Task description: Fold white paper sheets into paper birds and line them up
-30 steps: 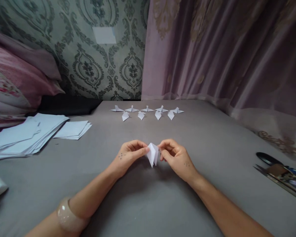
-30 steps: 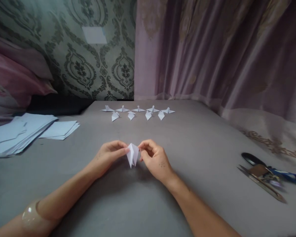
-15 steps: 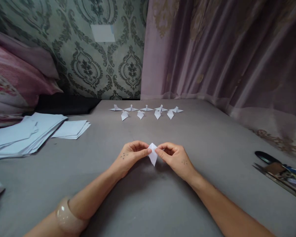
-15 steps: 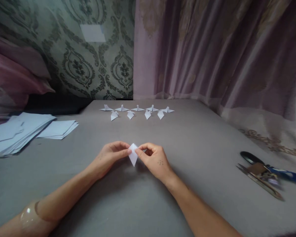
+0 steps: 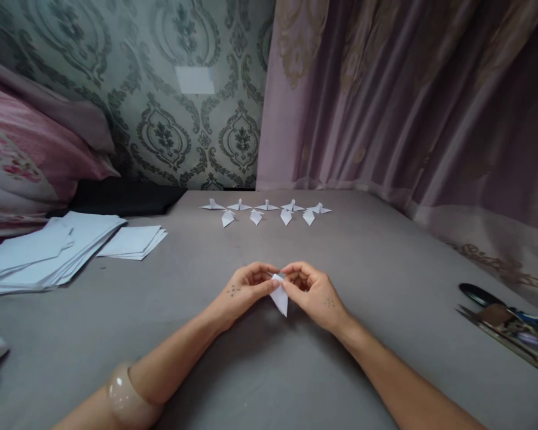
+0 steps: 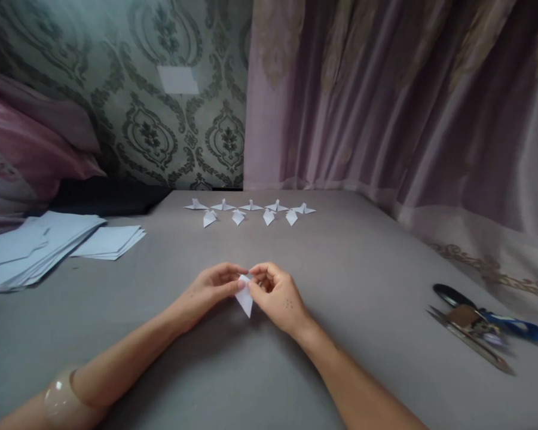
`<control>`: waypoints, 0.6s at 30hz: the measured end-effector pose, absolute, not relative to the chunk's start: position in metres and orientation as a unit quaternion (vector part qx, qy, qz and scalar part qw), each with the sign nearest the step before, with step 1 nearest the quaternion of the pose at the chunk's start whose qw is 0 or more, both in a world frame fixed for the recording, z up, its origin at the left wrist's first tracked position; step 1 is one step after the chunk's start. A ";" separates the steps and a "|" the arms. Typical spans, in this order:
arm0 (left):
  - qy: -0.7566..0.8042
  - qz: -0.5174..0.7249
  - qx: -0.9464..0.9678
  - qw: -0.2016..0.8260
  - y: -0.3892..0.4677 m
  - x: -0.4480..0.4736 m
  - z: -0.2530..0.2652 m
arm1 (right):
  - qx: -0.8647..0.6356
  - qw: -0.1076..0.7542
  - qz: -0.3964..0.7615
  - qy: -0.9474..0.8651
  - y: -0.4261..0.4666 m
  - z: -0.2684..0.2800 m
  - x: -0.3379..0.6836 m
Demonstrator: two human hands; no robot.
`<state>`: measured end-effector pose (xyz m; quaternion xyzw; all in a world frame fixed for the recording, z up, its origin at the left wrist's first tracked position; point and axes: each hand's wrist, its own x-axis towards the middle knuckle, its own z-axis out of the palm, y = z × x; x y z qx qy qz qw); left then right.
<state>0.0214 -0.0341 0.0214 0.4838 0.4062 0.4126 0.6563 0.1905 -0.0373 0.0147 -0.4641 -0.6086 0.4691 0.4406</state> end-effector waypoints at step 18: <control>0.299 0.657 0.140 0.678 0.000 -0.003 0.015 | -0.555 0.371 0.449 -0.594 -0.012 0.014 0.194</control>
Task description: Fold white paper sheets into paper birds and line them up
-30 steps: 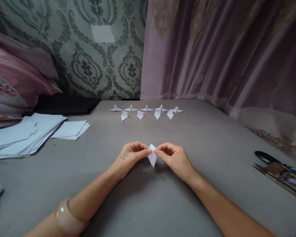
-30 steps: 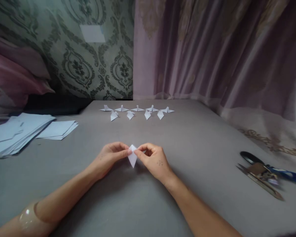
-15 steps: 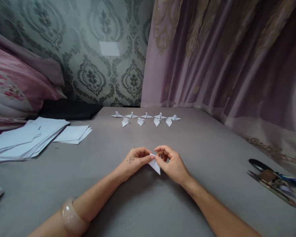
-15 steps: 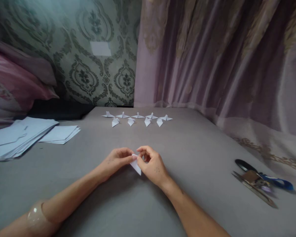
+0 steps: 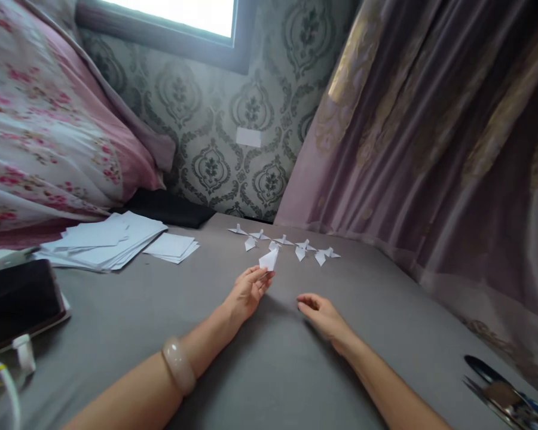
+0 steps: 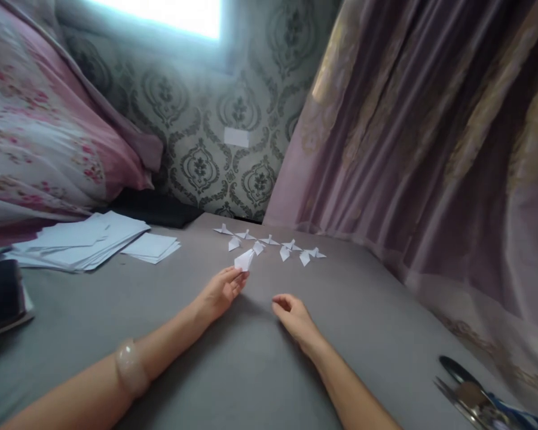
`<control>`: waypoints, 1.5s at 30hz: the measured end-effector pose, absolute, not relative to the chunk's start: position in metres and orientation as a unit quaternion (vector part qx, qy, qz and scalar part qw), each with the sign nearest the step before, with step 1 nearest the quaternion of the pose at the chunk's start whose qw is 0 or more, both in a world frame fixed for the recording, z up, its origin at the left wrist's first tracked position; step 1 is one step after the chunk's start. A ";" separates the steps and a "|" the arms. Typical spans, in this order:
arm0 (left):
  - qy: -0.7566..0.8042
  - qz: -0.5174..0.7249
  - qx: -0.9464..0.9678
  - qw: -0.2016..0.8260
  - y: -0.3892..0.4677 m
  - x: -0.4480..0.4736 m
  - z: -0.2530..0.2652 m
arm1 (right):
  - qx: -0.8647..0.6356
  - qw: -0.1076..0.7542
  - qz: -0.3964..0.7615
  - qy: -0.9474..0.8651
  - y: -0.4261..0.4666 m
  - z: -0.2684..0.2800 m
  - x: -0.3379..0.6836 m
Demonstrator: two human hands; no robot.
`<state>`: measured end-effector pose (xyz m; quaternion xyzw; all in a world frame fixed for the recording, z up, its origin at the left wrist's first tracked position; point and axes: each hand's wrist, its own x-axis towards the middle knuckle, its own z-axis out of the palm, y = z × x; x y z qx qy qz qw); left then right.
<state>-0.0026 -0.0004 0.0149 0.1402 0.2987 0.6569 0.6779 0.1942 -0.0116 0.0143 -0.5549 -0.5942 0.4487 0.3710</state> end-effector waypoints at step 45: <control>0.328 0.632 0.441 0.545 -0.019 0.008 0.020 | -0.446 0.538 0.223 -0.680 -0.013 0.029 0.148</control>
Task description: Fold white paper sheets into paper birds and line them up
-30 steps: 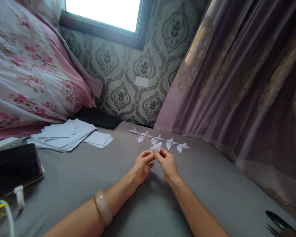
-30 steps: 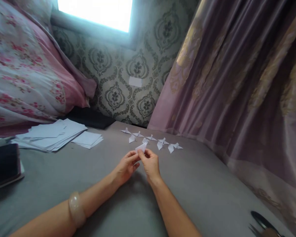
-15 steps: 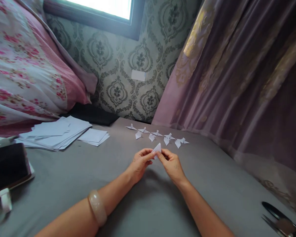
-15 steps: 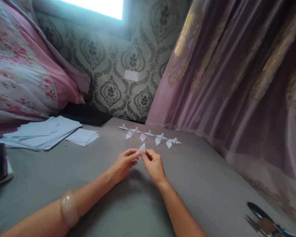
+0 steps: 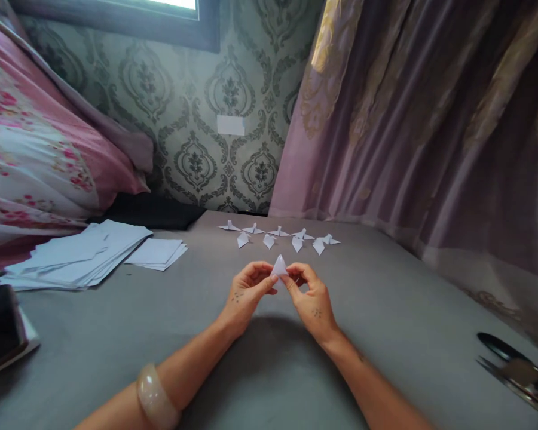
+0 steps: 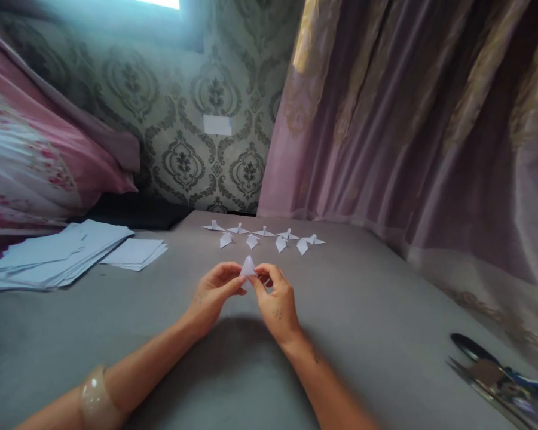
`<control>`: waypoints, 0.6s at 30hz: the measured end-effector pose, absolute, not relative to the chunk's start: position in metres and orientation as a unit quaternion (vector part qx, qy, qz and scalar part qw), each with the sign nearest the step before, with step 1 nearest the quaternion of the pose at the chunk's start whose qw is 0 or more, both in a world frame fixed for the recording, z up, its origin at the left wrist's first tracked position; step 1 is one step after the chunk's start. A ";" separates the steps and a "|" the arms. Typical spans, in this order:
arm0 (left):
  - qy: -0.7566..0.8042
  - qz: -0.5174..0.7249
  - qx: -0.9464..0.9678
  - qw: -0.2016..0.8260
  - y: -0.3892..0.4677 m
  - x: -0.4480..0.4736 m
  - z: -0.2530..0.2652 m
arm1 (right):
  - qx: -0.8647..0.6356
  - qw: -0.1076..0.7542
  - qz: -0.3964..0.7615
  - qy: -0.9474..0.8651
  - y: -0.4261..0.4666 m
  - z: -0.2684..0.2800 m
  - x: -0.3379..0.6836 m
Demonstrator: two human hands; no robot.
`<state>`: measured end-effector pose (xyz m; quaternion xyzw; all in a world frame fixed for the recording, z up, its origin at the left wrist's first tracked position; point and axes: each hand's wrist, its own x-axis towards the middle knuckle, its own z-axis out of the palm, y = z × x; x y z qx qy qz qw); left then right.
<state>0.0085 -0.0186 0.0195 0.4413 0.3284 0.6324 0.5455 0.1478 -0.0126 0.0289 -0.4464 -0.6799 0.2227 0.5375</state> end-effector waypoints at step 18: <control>0.309 0.657 0.464 0.507 -0.017 0.009 0.012 | -0.386 0.556 0.144 -0.722 -0.020 0.036 0.145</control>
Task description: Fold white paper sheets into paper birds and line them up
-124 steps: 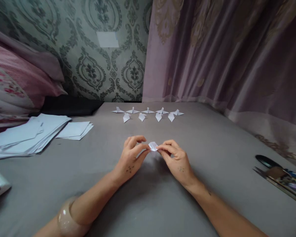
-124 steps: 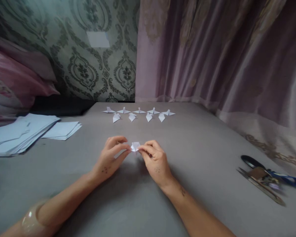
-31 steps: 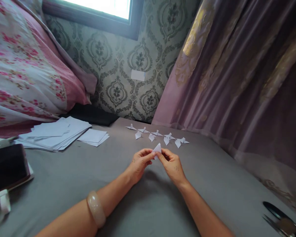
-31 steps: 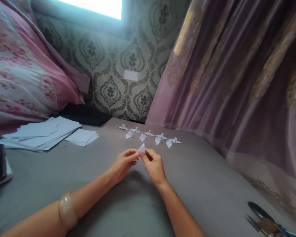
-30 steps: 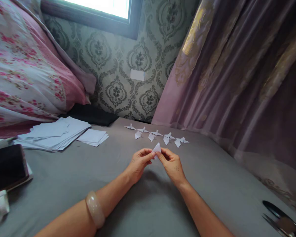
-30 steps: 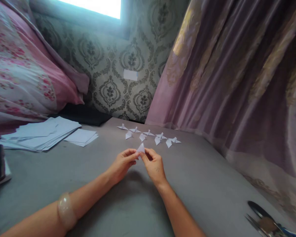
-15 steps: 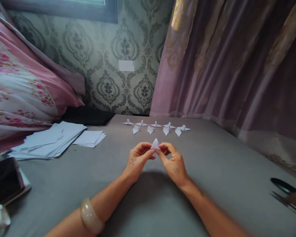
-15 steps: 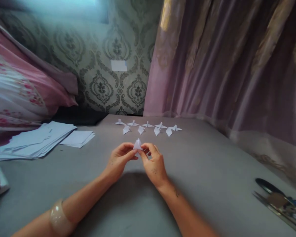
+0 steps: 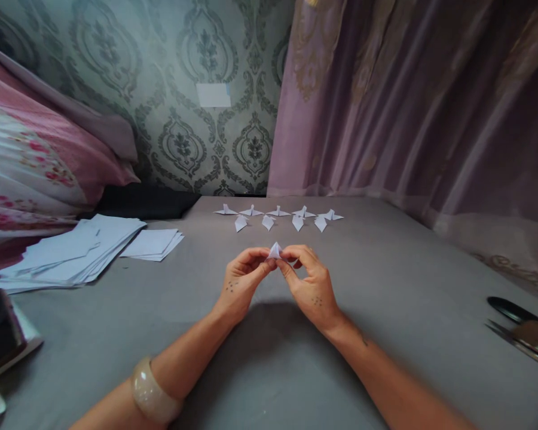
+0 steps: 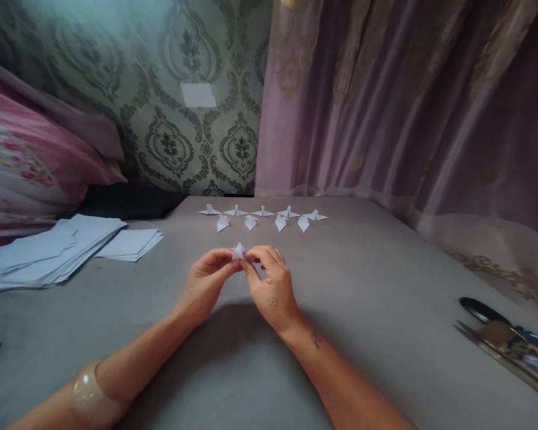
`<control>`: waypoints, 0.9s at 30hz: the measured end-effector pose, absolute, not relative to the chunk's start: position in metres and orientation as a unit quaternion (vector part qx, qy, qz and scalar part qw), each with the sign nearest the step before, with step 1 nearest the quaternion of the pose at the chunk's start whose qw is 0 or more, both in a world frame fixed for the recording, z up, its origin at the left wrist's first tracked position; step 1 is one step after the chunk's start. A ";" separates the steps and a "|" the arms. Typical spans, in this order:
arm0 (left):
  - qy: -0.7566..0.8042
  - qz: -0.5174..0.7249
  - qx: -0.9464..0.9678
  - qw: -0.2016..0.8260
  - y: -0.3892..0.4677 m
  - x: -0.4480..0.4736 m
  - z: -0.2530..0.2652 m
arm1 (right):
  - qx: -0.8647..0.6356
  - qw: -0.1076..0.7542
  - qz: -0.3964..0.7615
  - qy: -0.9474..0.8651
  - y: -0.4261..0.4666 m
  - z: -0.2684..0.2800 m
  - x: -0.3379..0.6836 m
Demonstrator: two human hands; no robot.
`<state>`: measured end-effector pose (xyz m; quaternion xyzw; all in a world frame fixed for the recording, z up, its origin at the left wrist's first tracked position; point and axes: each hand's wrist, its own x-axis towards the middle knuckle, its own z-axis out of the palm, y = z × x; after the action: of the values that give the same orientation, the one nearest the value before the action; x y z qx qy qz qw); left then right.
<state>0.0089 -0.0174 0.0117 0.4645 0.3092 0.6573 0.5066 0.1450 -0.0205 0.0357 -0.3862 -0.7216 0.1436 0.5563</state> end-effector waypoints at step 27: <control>0.352 0.650 0.517 0.432 -0.027 0.008 0.023 | -0.383 0.572 0.136 -0.712 -0.025 0.037 0.142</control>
<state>0.0083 -0.0270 0.0234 0.5167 0.3520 0.6498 0.4323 0.1424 -0.0251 0.0374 -0.3833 -0.7123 0.1363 0.5719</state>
